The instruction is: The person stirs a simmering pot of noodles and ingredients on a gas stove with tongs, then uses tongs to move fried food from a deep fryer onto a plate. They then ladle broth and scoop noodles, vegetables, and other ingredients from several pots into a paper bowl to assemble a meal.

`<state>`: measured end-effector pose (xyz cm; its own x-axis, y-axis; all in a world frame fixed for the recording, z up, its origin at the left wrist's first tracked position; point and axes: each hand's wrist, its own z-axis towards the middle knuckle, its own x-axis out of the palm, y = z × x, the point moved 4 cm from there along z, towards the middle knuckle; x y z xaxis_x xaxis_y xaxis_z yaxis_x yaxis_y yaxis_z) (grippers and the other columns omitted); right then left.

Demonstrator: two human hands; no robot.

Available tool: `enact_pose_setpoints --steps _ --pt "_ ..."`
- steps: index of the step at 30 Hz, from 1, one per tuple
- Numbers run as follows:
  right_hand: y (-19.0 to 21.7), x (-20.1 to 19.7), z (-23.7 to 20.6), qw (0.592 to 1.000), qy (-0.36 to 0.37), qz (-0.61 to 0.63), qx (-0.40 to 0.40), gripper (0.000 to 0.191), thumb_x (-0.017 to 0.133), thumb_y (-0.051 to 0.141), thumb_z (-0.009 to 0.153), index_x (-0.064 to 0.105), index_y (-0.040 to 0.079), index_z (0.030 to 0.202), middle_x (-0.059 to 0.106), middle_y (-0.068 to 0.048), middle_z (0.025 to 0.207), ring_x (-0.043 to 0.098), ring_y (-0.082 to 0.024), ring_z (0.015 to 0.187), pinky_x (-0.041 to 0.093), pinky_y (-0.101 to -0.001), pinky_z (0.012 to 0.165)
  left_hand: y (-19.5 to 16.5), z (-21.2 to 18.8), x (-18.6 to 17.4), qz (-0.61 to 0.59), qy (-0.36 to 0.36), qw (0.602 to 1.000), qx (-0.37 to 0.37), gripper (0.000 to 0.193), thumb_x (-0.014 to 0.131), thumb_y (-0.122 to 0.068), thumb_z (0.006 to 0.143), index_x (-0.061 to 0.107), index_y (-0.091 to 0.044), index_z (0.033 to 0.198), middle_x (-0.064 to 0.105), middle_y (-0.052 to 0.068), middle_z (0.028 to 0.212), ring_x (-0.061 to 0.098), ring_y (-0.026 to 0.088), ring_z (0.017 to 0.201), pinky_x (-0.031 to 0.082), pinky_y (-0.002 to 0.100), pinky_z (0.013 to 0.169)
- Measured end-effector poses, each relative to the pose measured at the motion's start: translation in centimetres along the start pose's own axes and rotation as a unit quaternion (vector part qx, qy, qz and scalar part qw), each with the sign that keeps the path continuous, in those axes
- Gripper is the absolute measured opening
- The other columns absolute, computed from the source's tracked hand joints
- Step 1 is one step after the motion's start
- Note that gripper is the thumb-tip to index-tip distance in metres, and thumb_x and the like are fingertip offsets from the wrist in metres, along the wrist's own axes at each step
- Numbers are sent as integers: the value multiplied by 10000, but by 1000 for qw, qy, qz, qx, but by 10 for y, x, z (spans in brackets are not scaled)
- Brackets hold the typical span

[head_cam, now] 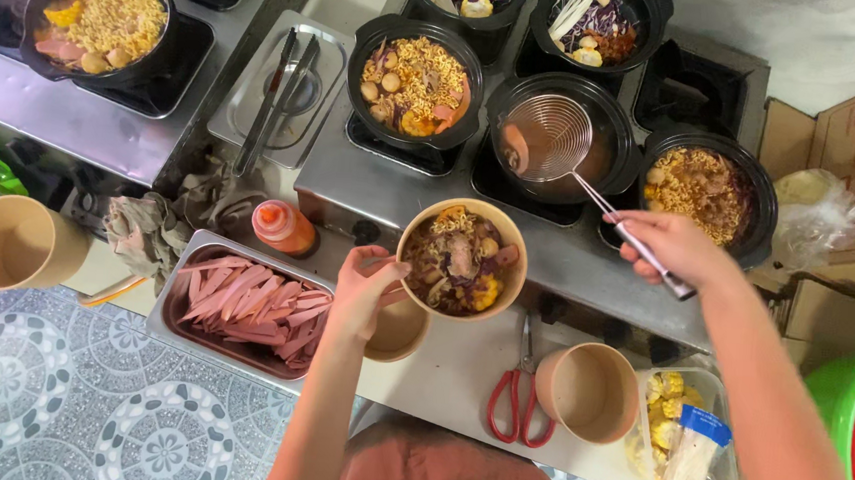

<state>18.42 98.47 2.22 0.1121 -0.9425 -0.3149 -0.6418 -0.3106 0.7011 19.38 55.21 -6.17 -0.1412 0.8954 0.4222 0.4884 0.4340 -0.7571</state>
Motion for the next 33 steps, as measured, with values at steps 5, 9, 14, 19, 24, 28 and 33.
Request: enact_pose_setpoints --steps 5,9,14,19,24,28,33 --pt "-25 17 -15 988 12 157 -4 385 464 222 1050 631 128 1384 534 -19 719 385 -74 456 294 -252 406 3 2 5 -2 -24 1000 7 604 818 -121 735 478 -20 1223 660 156 1150 719 269 970 616 415 841" --pt "-27 12 -33 984 -15 179 -4 398 469 211 1043 623 139 1404 522 -8 723 361 -63 458 283 -243 410 3 7 16 1 -33 999 20 623 828 -135 731 467 -12 1224 685 155 1124 709 230 927 604 399 787" --pt "-12 -3 -60 980 -47 192 -35 390 479 190 1045 635 120 1394 523 -13 735 369 -64 472 296 -244 411 4 15 33 -17 -31 999 32 644 842 -123 720 452 -4 1218 684 170 1102 707 220 883 620 399 746" --pt "-1 -17 -92 979 -95 176 -31 383 487 179 1041 644 123 1386 542 -19 748 381 -73 477 296 -248 415 5 23 45 0 -40 999 19 661 841 -130 720 450 -17 1240 692 152 1079 716 244 885 619 388 770" --pt "-7 -23 -103 977 -114 174 -33 360 514 209 1043 676 139 1357 555 -34 741 405 -87 469 306 -253 398 9 31 51 -6 -35 999 14 670 830 -118 709 445 -18 1248 698 175 1104 723 261 906 624 395 784" --pt "-17 -12 -84 981 -162 107 -20 351 539 216 1028 677 153 1344 604 -53 756 483 -107 492 376 -274 409 11 27 43 -1 -41 999 3 649 834 -124 724 452 -17 1238 689 175 1142 724 235 929 637 390 782" --pt "-7 13 -60 969 -229 -80 -54 338 544 201 1032 670 101 1330 606 -100 671 561 -170 461 467 -331 425 9 14 34 -11 -23 999 28 629 828 -102 745 450 5 1236 679 190 1172 690 222 942 603 378 767"
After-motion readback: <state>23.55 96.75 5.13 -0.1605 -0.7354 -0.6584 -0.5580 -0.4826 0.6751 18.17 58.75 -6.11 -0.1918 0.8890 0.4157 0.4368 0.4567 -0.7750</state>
